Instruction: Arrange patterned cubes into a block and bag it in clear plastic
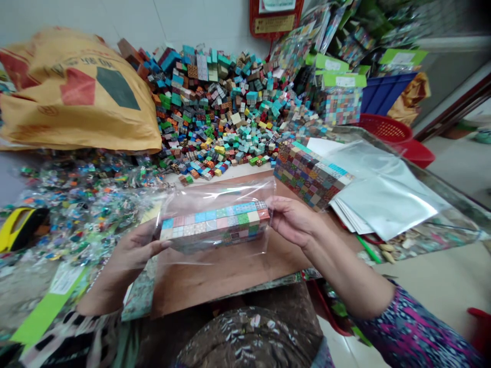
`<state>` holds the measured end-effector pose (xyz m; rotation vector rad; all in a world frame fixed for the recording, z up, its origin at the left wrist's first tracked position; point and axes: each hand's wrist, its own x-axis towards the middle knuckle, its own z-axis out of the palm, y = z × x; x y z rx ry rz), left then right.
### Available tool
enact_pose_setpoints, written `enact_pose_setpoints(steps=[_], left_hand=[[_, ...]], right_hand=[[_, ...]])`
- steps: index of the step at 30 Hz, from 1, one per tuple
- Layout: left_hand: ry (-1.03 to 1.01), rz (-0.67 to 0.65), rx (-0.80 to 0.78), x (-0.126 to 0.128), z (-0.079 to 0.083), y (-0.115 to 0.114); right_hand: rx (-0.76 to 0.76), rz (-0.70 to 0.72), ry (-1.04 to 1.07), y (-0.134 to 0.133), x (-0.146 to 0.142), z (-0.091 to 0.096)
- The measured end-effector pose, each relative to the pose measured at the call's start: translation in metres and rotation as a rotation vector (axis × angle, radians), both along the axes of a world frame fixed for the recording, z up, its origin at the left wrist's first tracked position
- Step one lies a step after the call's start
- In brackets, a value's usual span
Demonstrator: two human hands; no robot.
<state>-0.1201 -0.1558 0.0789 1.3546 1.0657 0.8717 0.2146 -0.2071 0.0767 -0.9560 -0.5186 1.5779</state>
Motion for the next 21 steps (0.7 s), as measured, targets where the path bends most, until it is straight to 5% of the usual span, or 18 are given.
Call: enact_pose_setpoints(steps=[8, 21], left_hand=[[0.046, 0.045, 0.006, 0.004, 0.005, -0.004], [0.016, 0.052, 0.0, 0.002, 0.002, -0.001]], right_hand=[[0.013, 0.043, -0.123, -0.006, -0.005, -0.001], [-0.058, -0.149, -0.241, -0.036, -0.024, -0.006]])
